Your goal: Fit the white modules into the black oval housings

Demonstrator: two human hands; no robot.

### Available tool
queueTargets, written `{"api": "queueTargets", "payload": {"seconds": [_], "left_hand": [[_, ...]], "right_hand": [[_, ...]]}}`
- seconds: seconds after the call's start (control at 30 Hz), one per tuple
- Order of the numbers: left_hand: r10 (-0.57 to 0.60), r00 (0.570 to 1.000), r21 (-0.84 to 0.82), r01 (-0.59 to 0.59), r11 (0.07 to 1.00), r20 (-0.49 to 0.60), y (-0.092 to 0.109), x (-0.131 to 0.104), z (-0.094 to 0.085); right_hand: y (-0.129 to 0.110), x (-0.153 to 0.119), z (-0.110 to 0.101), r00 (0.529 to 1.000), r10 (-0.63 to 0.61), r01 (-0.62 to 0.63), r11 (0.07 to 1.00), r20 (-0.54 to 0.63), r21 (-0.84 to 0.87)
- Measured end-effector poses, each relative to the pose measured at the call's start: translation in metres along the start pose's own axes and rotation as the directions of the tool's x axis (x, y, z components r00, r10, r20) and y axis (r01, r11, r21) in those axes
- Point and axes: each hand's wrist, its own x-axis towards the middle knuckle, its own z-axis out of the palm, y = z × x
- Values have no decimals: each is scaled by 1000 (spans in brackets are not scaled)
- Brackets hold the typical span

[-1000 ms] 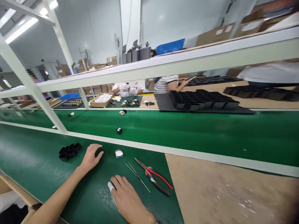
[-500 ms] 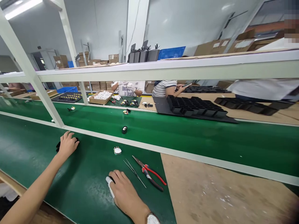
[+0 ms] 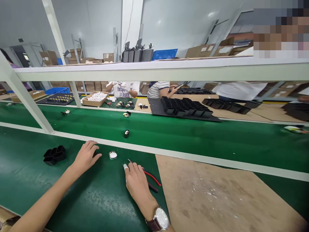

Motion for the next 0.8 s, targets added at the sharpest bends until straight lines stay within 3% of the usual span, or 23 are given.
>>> {"api": "queueTargets", "payload": {"seconds": [0.17,0.33,0.5,0.63,0.8], "left_hand": [[183,974,-242,-148,959,131,40,11,27],[161,972,-263,-112,958,173,58,20,47],[147,957,-254,-82,964,249,65,0,27],[135,913,-342,5,940,384,53,-16,9],[190,917,-529,27,848,352,35,-23,9]], "right_hand": [[-1,-1,-4,999,40,-40,999,16,1],[-6,0,-6,1000,-3,2,999,8,42],[-16,-1,-9,997,-76,75,980,-4,187],[-27,-2,-14,992,-124,110,958,35,263],[-42,-5,-11,984,-144,121,974,109,191]]}}
